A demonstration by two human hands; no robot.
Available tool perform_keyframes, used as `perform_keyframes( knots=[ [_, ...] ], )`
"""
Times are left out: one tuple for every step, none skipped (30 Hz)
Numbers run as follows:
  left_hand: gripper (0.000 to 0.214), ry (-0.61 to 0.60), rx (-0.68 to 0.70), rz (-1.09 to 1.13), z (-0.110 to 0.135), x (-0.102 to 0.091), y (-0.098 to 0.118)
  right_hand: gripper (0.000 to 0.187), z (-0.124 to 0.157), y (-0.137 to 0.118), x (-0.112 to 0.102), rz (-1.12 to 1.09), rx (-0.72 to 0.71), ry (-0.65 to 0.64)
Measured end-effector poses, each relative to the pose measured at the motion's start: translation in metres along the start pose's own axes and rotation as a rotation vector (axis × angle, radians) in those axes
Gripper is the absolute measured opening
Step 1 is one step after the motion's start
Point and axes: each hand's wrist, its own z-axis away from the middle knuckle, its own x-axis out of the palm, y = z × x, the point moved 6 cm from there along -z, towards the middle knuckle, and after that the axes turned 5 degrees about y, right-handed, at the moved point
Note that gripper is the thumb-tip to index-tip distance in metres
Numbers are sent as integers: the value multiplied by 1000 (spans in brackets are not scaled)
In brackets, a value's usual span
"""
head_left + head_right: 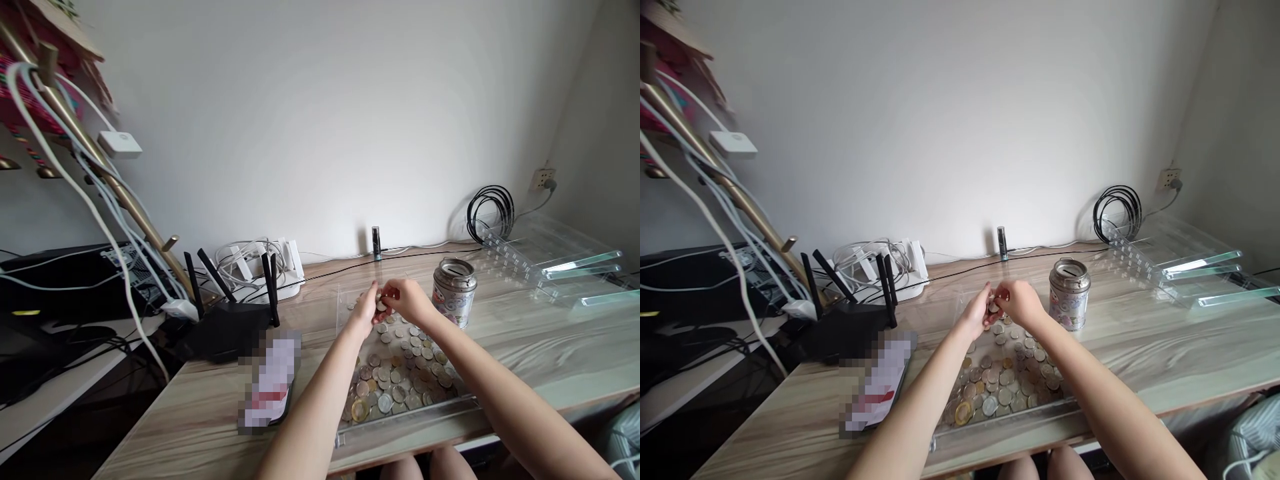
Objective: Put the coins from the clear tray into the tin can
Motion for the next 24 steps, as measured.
perform_keyframes(
  knots=[
    [45, -12, -3, 5, 0, 1, 0, 12, -1, -2, 1, -18, -13, 1],
    [45, -17, -8, 14, 0, 1, -1, 13, -3, -4, 0, -28, -24, 0],
    [44, -16, -11, 26, 1, 1, -1, 13, -5, -6, -3, -29, -36, -1],
    [42, -16, -14, 40, 1, 0, 0, 14, -8, -7, -9, -17, -47, 6],
    [39, -18, -15, 54, 1, 0, 0, 14, -12, -8, -19, 7, -59, 30],
    [37, -21, -17, 67, 1, -1, 1, 15, -16, -7, -33, 42, -67, 72],
    [34, -24, -22, 76, 1, -2, 1, 16, -21, -3, -50, 89, -64, 130],
    [32, -28, -29, 83, 1, -2, 1, 17, -25, 3, -70, 146, -48, 192],
    [30, -32, -41, 88, 1, -3, 1, 17, -29, 12, -91, 210, -15, 250],
    [29, -36, -56, 93, 1, -3, 0, 16, -31, 25, -110, 277, 38, 286],
    [27, -41, -72, 98, 1, -3, -1, 14, -33, 38, -126, 334, 84, 285],
    [26, -49, -86, 102, 0, -3, -2, 13, -33, 52, -138, 364, 119, 267],
    [25, -57, -97, 107, 0, -2, -3, 13, -32, 65, -146, 381, 151, 241],
    [24, -62, -103, 111, 0, -2, -4, 12, -31, 78, -151, 388, 173, 201],
    [23, -64, -104, 114, 0, -2, -4, 12, -28, 88, -152, 387, 191, 163],
    [22, -64, -102, 116, -1, -2, -3, 13, -26, 96, -152, 384, 205, 132],
    [21, -66, -99, 115, -1, -2, -3, 13, -23, 102, -149, 377, 210, 105],
    [21, -71, -98, 113, -1, -2, -3, 14, -21, 105, -146, 365, 206, 80],
    [20, -74, -98, 110, 0, -2, -3, 14, -20, 105, -142, 349, 193, 57],
    [20, -76, -100, 108, 0, -3, -3, 13, -19, 104, -138, 334, 175, 37],
    [19, -76, -102, 106, 0, -3, -3, 12, -18, 101, -135, 320, 151, 17],
    [19, -71, -104, 104, 0, -3, -3, 12, -18, 97, -132, 307, 121, 4],
    [18, -63, -104, 103, 0, -3, -3, 12, -19, 92, -131, 298, 92, 13],
    [18, -54, -100, 99, 0, -3, -2, 15, -19, 86, -132, 296, 71, 59]
  ],
)
